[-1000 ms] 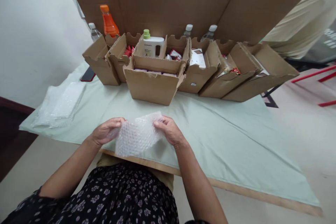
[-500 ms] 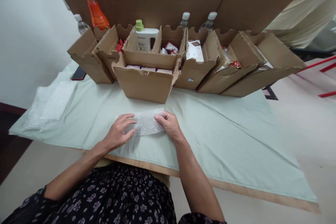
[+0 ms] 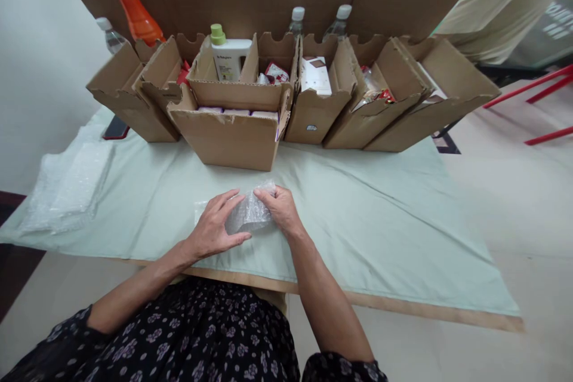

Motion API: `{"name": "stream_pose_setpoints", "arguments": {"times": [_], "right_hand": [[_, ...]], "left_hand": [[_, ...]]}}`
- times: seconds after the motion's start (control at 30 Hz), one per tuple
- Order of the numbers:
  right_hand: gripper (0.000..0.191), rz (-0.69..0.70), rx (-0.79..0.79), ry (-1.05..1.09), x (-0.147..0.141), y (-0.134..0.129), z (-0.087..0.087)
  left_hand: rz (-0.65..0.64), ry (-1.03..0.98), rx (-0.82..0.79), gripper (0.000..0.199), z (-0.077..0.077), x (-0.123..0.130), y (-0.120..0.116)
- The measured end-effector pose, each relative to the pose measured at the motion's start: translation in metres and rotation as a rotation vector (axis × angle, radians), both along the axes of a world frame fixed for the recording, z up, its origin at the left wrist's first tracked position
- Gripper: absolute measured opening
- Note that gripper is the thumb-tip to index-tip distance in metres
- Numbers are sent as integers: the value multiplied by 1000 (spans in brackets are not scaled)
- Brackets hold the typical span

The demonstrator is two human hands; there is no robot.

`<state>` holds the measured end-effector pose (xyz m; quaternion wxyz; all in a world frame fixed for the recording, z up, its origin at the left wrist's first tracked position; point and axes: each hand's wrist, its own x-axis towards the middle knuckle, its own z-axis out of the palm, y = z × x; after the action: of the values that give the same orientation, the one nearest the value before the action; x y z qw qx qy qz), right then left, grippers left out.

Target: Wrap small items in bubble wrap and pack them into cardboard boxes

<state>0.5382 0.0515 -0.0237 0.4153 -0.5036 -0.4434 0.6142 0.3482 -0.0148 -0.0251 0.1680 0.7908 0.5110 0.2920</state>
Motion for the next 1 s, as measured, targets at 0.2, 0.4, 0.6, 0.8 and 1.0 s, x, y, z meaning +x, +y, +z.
{"name": "stream_pose_setpoints", "arguments": {"times": [0.2,0.4,0.6,0.8,1.0], "right_hand": [[71,41,-21,-27,8,2,-3],[68,73,180,-269,31,2,-1],[81,140,409,-104,37,3,2],[29,64,309,-139,28,0,-1],[26,-162,333,-18,40,3,6]], "left_hand": [[134,-186,-163,13,11,-8,10],[247,-296,-333,24,54,-28,39],[86,-114,-396,25,65,-27,56],[-23,-44,-416,14,65,-22,54],[86,31,-425,11,52,-54,43]]}}
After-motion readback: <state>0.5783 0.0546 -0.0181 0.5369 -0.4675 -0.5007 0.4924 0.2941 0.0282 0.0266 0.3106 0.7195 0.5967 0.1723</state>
